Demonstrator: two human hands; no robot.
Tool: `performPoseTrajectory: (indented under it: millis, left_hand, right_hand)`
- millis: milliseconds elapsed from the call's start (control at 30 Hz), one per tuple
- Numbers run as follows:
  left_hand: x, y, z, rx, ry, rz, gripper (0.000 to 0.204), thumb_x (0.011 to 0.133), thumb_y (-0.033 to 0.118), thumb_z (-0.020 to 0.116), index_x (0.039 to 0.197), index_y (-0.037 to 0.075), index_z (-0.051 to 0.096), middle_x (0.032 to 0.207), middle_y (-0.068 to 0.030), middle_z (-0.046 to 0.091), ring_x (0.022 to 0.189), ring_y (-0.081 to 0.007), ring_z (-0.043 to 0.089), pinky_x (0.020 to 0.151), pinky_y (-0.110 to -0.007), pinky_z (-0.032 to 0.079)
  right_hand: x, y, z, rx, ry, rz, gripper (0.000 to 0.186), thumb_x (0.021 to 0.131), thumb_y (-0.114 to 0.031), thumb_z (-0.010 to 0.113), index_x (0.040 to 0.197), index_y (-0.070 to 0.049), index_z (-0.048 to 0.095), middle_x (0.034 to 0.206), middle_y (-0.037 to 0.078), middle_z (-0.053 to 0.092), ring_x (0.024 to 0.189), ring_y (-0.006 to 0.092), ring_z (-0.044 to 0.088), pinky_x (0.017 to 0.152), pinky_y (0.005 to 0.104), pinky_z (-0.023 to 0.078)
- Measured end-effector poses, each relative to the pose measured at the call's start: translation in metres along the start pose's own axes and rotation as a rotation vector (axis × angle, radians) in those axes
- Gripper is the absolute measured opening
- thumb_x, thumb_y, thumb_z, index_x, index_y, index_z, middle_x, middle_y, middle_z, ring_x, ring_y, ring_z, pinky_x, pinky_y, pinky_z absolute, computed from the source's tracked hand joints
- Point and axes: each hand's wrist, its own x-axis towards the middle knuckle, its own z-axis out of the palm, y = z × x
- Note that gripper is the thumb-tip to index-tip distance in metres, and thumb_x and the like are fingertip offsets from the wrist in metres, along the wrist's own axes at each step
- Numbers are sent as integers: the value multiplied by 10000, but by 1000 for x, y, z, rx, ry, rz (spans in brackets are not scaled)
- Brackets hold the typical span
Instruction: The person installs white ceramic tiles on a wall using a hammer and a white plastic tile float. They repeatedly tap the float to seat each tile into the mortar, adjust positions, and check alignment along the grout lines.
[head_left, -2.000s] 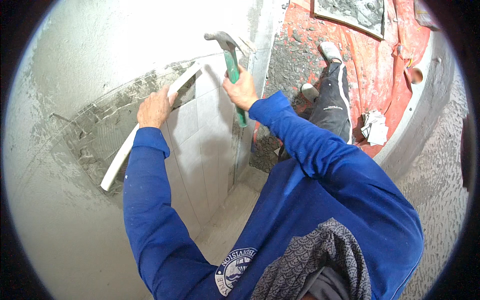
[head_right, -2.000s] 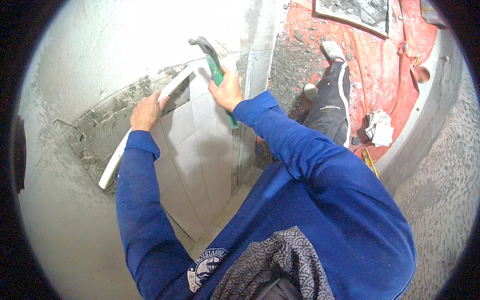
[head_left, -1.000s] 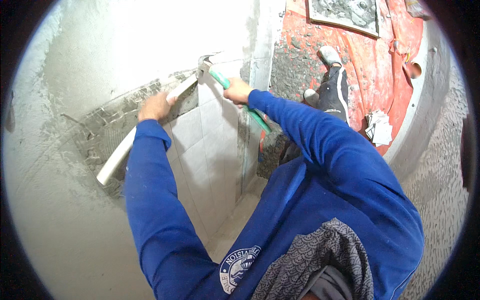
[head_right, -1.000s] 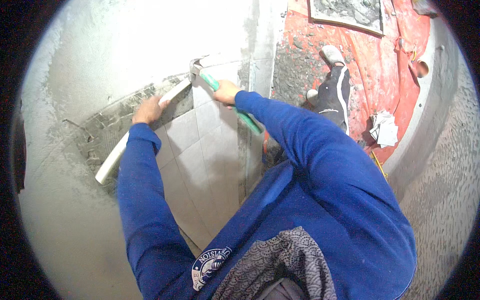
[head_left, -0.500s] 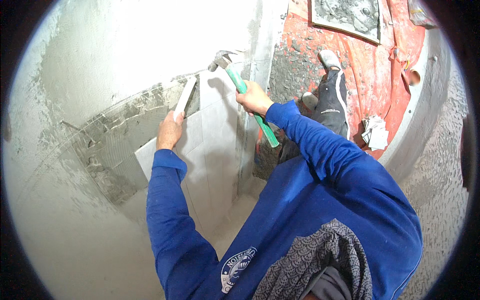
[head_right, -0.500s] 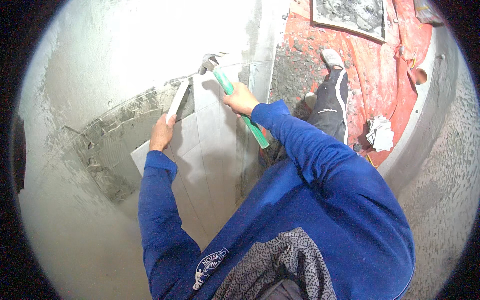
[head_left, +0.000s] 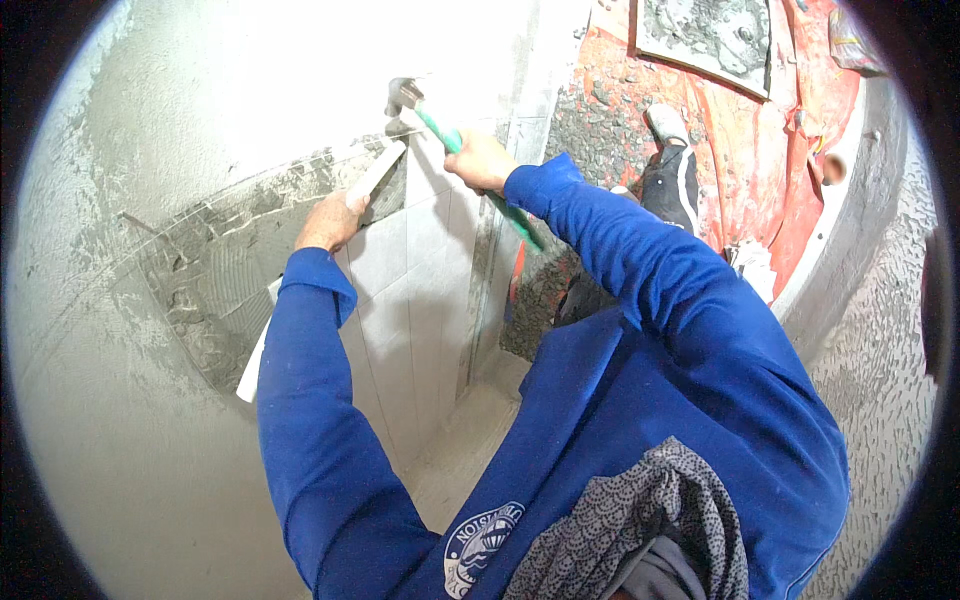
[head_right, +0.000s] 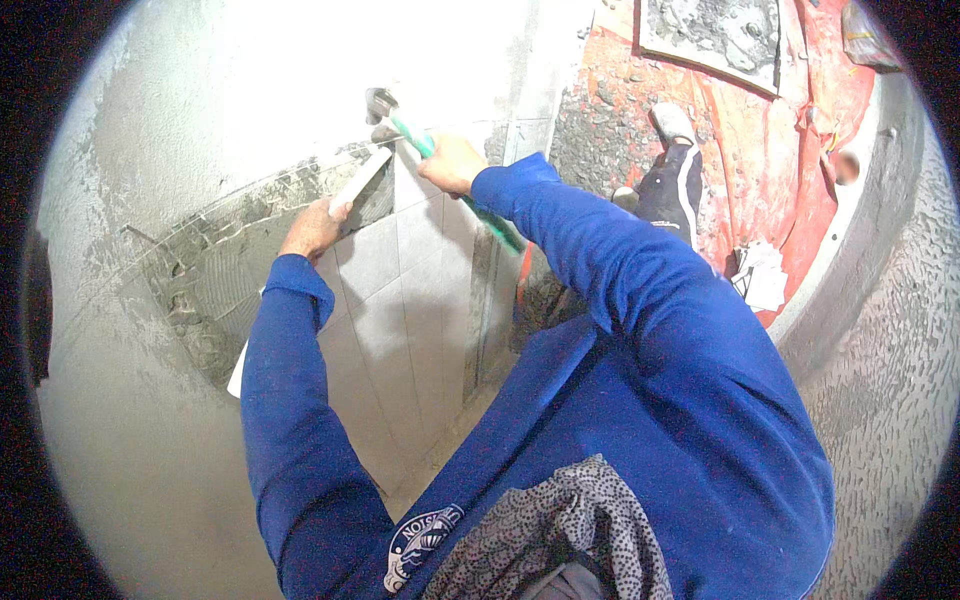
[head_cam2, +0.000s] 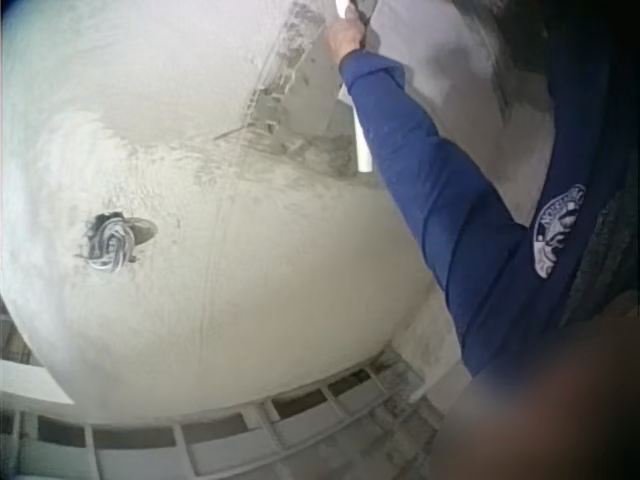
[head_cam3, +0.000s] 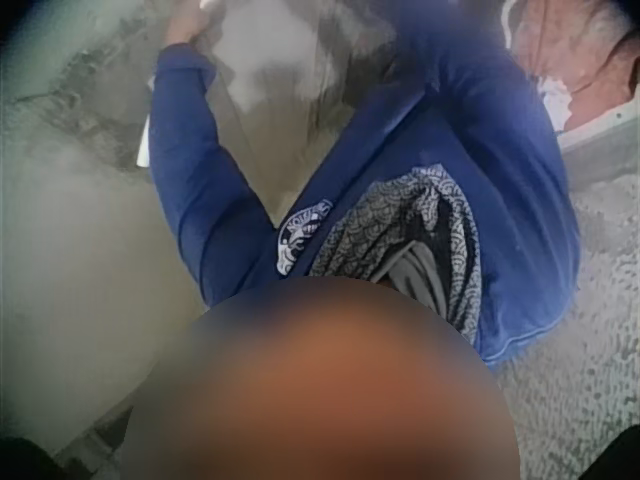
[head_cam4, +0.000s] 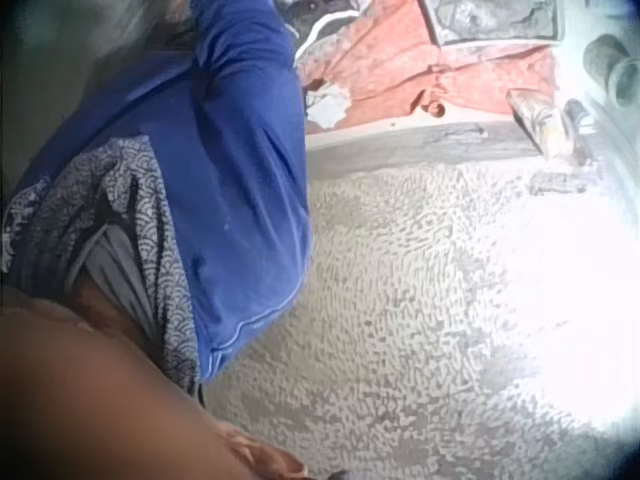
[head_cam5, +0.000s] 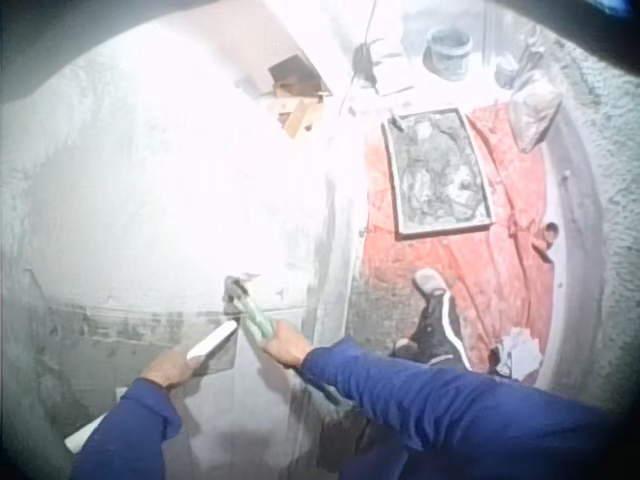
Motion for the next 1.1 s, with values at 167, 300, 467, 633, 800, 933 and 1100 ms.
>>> performPoseTrajectory:
  millis: [167, 300, 467, 633, 800, 933, 1100]
  left_hand:
    - [14, -6, -4, -14, -134, -159, 516, 935, 439, 532, 1121, -36, 611, 1033, -272, 654, 998, -399, 635, 845, -467, 485]
    - [-9, -12, 23, -82, 14, -122, 469, 933, 410, 513, 1142, -2, 594, 1081, -283, 628, 1037, -444, 588, 866, -506, 458]
    - [-58, -10, 77, -498, 215, -192, 399, 965, 392, 469, 1012, 11, 578, 906, -258, 634, 842, -428, 621, 749, -479, 475]
    - [-43, -12, 74, -352, 229, -78, 430, 965, 434, 455, 1026, 27, 578, 862, -238, 640, 757, -404, 634, 689, -475, 494]
    - [-36, -9, 60, -239, 153, -135, 445, 951, 473, 469, 1053, 52, 575, 946, -258, 655, 915, -445, 628, 733, -505, 492]
    - [-46, -1, 56, -12, 171, -154, 434, 952, 477, 477, 1067, 63, 541, 934, -261, 659, 959, -429, 636, 762, -521, 501]
    - [-48, 11, 49, 301, 187, -30, 374, 956, 436, 503, 1028, 69, 501, 852, -223, 682, 844, -405, 671, 705, -509, 536]
  right_hand:
    - [1, -2, -2, -34, -122, 126, 156, 788, -81, 579, 905, -1, 514, 585, 83, 515, 391, 162, 495, 339, 325, 411]
    - [-12, 12, -24, 142, -200, 207, 112, 776, -30, 551, 864, -17, 483, 555, 60, 472, 362, 129, 439, 319, 302, 361]
    - [-54, 35, -35, 382, -33, 152, 103, 793, -18, 544, 865, -27, 471, 599, 25, 462, 360, 102, 422, 315, 282, 363]
    - [-72, 38, -26, 351, -104, 155, 127, 824, -30, 558, 910, -17, 466, 599, 26, 467, 368, 108, 450, 320, 282, 372]
    - [-84, 32, -15, 459, -184, 143, 190, 856, -3, 550, 1012, -4, 442, 596, 25, 498, 391, 119, 500, 353, 280, 412]
    - [-88, 35, -2, 375, -75, 80, 182, 855, -38, 592, 991, -25, 472, 588, 1, 487, 409, 99, 487, 365, 262, 388]
    - [-70, 54, 38, 353, 287, -104, 163, 841, -82, 627, 958, -53, 517, 590, -10, 485, 418, 84, 461, 370, 259, 362]
